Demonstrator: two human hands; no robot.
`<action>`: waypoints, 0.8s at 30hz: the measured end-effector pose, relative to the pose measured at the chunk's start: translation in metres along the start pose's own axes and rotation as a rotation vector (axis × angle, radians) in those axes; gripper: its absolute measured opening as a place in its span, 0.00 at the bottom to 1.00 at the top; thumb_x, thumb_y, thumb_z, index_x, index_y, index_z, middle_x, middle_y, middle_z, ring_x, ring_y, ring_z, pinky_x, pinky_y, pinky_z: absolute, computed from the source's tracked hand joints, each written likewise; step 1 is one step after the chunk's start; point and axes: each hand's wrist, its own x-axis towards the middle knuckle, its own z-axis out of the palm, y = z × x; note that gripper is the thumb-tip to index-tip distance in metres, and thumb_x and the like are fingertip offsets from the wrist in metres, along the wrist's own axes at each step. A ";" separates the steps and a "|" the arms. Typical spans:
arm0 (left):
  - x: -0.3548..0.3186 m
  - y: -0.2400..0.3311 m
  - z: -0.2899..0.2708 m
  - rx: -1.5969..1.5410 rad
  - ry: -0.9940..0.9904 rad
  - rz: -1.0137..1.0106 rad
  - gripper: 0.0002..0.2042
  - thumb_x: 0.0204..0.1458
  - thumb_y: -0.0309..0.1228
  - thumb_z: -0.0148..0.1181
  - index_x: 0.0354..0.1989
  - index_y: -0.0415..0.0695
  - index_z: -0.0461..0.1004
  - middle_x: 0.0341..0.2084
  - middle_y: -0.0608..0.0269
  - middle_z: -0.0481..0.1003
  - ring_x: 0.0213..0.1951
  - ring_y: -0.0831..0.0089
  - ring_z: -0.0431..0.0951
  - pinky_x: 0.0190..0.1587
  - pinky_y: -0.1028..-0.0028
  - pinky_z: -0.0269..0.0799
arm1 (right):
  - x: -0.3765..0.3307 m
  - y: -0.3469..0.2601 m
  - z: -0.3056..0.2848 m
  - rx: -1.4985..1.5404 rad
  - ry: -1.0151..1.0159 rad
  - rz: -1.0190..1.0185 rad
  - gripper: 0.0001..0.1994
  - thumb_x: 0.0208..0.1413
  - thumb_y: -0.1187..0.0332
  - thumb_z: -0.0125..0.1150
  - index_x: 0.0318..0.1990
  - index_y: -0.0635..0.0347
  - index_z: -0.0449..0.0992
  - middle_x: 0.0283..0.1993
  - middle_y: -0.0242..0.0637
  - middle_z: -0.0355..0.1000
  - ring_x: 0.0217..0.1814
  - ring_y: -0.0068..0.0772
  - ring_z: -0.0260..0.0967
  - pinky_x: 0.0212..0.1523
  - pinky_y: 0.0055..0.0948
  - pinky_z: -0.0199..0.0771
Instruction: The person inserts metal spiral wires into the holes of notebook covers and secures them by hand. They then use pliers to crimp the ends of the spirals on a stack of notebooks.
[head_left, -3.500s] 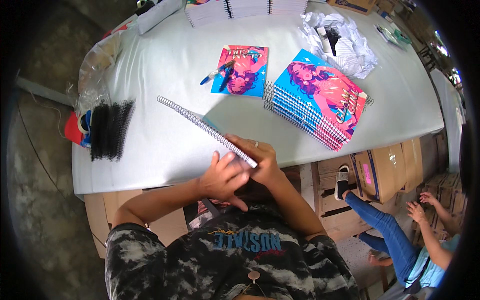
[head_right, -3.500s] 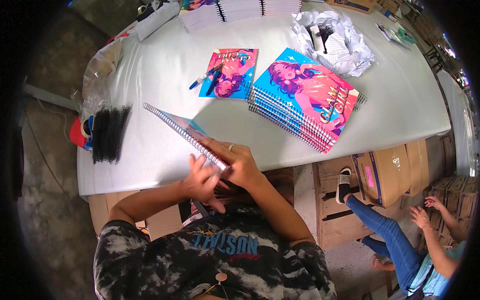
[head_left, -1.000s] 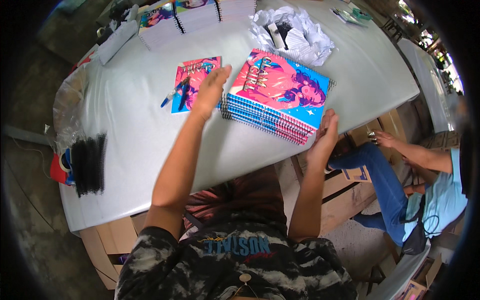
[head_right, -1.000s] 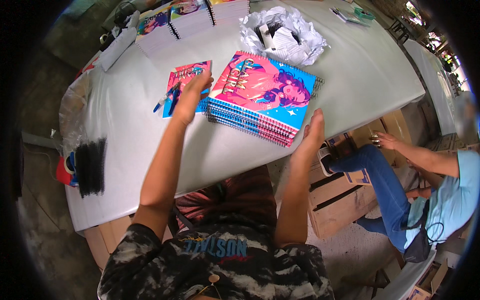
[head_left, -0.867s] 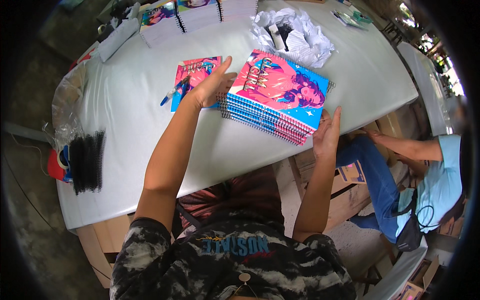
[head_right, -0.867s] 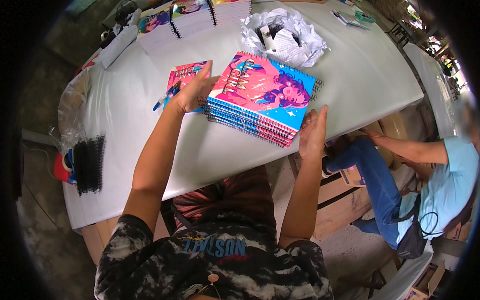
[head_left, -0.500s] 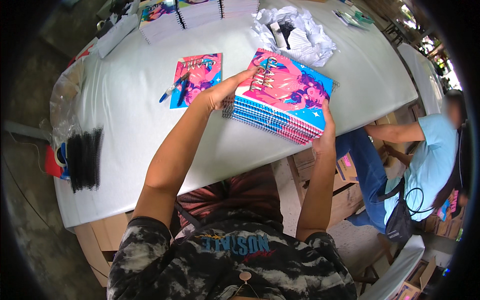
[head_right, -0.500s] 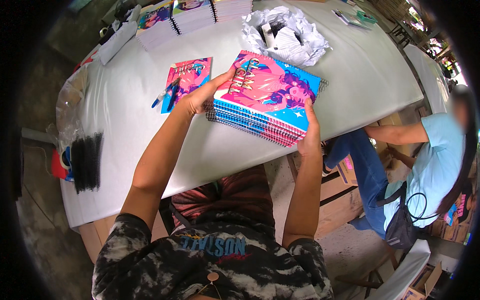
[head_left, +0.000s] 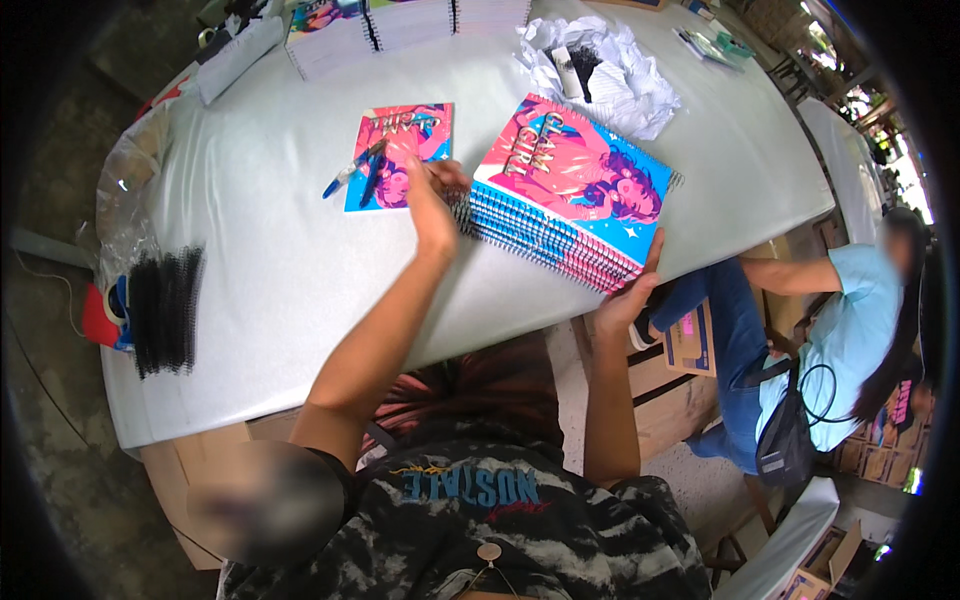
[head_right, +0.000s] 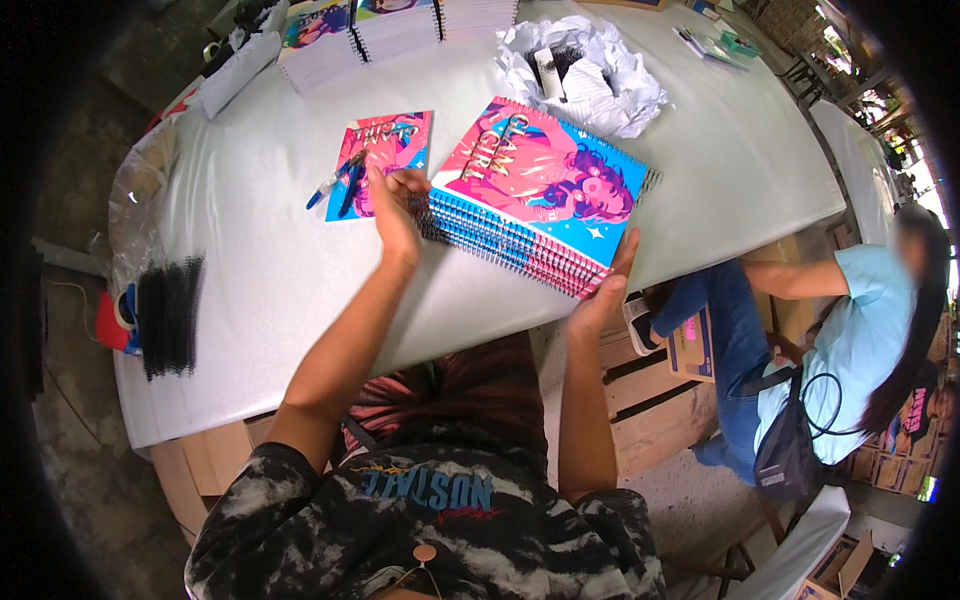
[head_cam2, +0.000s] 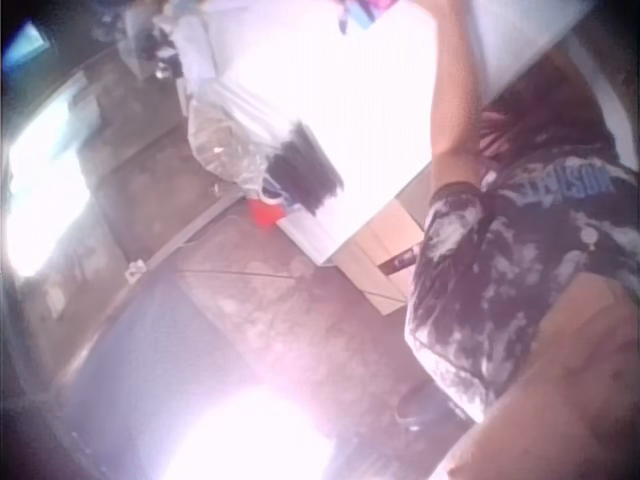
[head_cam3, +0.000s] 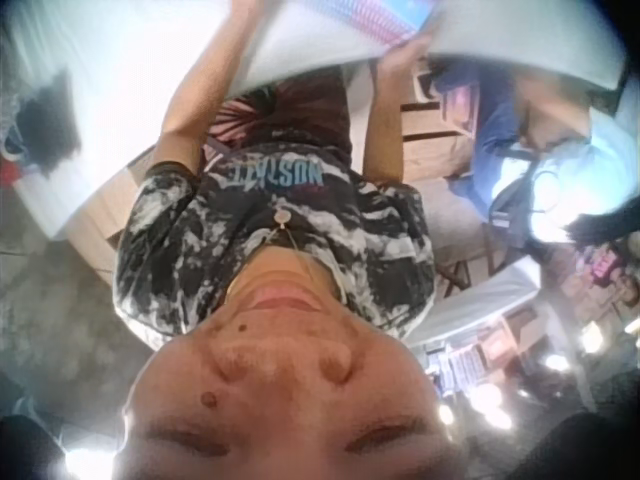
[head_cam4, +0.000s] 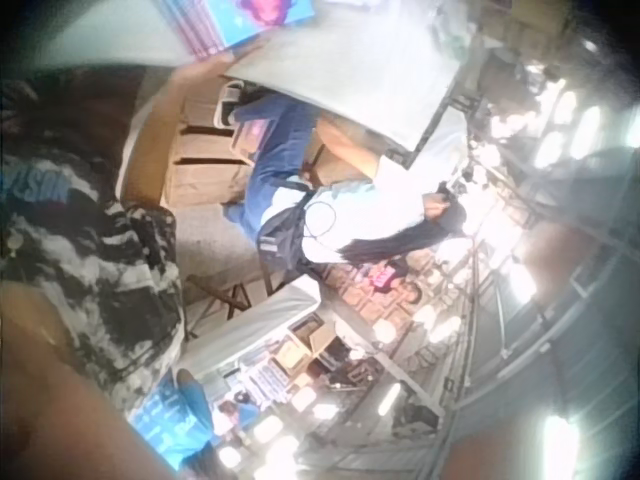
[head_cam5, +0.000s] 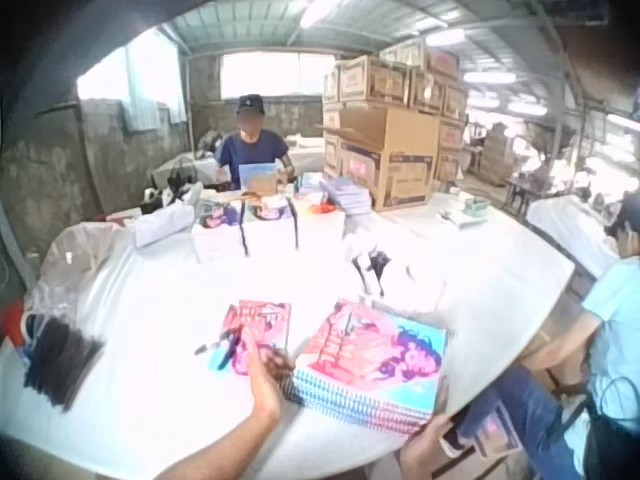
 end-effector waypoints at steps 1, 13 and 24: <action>-0.022 0.002 0.010 0.101 0.046 -0.023 0.29 0.60 0.53 0.27 0.23 0.41 0.66 0.19 0.64 0.66 0.25 0.75 0.65 0.31 0.76 0.59 | -0.005 0.007 -0.001 -0.068 0.044 -0.017 0.41 0.56 0.38 0.37 0.63 0.70 0.47 0.62 0.50 0.53 0.61 0.36 0.56 0.59 0.34 0.55; -0.023 -0.015 0.011 0.336 0.059 0.318 0.28 0.61 0.48 0.32 0.14 0.40 0.56 0.13 0.68 0.56 0.20 0.77 0.54 0.25 0.74 0.52 | -0.011 0.023 0.014 -0.257 0.312 -0.191 0.34 0.58 0.42 0.41 0.45 0.75 0.67 0.41 0.42 0.69 0.41 0.31 0.67 0.43 0.30 0.67; 0.038 0.043 -0.061 1.238 -0.400 0.430 0.20 0.50 0.37 0.53 0.49 0.38 0.69 0.47 0.50 0.70 0.49 0.61 0.71 0.50 0.67 0.66 | -0.009 0.006 0.025 -0.301 0.294 -0.268 0.42 0.58 0.39 0.33 0.63 0.74 0.45 0.66 0.57 0.43 0.69 0.47 0.41 0.66 0.40 0.42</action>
